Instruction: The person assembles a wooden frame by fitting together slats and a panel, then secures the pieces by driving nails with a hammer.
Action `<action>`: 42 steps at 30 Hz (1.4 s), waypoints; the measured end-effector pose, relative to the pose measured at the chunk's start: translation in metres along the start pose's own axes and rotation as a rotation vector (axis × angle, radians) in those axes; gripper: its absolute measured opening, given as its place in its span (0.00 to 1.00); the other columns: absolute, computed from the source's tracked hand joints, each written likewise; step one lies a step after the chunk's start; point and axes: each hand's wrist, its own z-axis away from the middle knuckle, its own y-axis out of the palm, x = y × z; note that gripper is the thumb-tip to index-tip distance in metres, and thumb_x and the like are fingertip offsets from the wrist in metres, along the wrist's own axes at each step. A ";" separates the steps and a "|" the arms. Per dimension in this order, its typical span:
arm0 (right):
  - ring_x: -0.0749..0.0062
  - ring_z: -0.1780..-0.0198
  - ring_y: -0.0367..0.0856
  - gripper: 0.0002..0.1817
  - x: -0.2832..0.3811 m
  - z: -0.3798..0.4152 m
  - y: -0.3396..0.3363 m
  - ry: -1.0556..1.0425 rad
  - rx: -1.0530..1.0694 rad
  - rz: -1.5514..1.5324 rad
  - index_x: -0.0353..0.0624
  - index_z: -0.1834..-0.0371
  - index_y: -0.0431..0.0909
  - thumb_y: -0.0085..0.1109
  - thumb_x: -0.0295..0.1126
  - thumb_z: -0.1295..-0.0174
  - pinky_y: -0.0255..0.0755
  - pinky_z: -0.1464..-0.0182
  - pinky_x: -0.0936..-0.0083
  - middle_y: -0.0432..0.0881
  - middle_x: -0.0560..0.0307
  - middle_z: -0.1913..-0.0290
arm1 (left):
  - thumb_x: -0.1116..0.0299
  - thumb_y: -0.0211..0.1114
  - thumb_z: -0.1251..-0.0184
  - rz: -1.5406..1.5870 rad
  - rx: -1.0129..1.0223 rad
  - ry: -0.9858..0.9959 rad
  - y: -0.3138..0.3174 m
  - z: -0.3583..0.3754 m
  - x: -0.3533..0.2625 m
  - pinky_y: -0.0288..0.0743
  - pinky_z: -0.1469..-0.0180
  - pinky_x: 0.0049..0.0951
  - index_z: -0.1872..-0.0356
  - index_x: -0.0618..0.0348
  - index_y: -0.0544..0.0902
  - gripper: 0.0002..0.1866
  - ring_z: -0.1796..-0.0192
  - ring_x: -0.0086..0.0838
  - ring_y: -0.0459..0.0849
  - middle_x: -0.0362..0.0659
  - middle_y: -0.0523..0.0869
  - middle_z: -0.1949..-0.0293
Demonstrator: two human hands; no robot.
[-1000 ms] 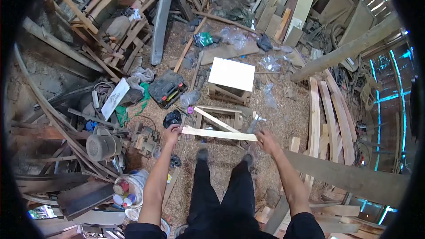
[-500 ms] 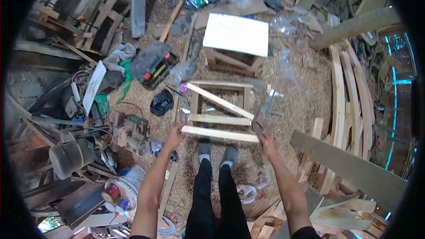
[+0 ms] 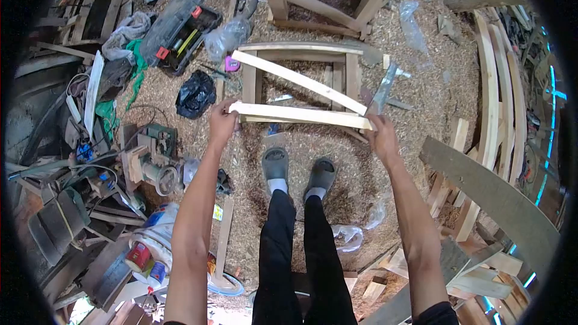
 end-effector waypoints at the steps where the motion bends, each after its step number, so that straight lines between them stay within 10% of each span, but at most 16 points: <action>1: 0.42 0.50 0.76 0.20 -0.001 -0.001 0.003 0.069 -0.015 -0.015 0.42 0.49 0.76 0.64 0.26 0.48 0.73 0.48 0.56 0.75 0.41 0.50 | 0.76 0.64 0.48 -0.007 -0.001 -0.009 0.001 -0.001 0.005 0.73 0.51 0.31 0.49 0.64 0.80 0.20 0.55 0.35 0.81 0.51 0.81 0.54; 9: 0.54 0.50 0.79 0.24 -0.045 -0.006 0.036 0.167 -0.132 -0.307 0.40 0.44 0.74 0.64 0.21 0.47 0.75 0.48 0.68 0.76 0.45 0.49 | 0.72 0.67 0.42 0.209 -0.094 -0.148 0.012 -0.004 0.023 0.72 0.56 0.24 0.48 0.65 0.79 0.19 0.59 0.26 0.79 0.44 0.82 0.59; 16: 0.63 0.50 0.80 0.24 -0.038 -0.041 0.015 0.706 -0.348 -1.479 0.35 0.36 0.61 0.52 0.22 0.35 0.82 0.54 0.70 0.75 0.46 0.48 | 0.76 0.67 0.41 0.331 0.062 -0.266 0.007 -0.012 0.026 0.74 0.65 0.21 0.52 0.67 0.80 0.16 0.66 0.21 0.79 0.39 0.83 0.66; 31: 0.59 0.43 0.75 0.22 0.054 -0.037 0.008 0.705 0.015 -1.544 0.37 0.36 0.58 0.47 0.28 0.30 0.73 0.38 0.62 0.73 0.48 0.45 | 0.76 0.68 0.43 0.147 0.688 -0.269 0.051 0.015 -0.037 0.78 0.53 0.21 0.53 0.63 0.83 0.15 0.58 0.24 0.83 0.44 0.86 0.59; 37: 0.64 0.50 0.78 0.16 0.052 -0.088 -0.036 0.635 -0.363 -1.676 0.42 0.42 0.62 0.48 0.30 0.30 0.78 0.45 0.64 0.74 0.55 0.52 | 0.77 0.64 0.39 0.700 0.490 -0.485 0.035 -0.021 -0.061 0.82 0.56 0.25 0.47 0.66 0.78 0.18 0.56 0.27 0.83 0.46 0.84 0.56; 42: 0.65 0.51 0.79 0.20 0.000 -0.123 -0.097 0.505 -0.452 -1.638 0.45 0.43 0.63 0.57 0.27 0.36 0.79 0.47 0.63 0.75 0.54 0.49 | 0.73 0.64 0.37 0.584 0.250 -0.249 0.011 -0.075 -0.109 0.80 0.52 0.26 0.45 0.67 0.74 0.19 0.54 0.29 0.82 0.47 0.81 0.54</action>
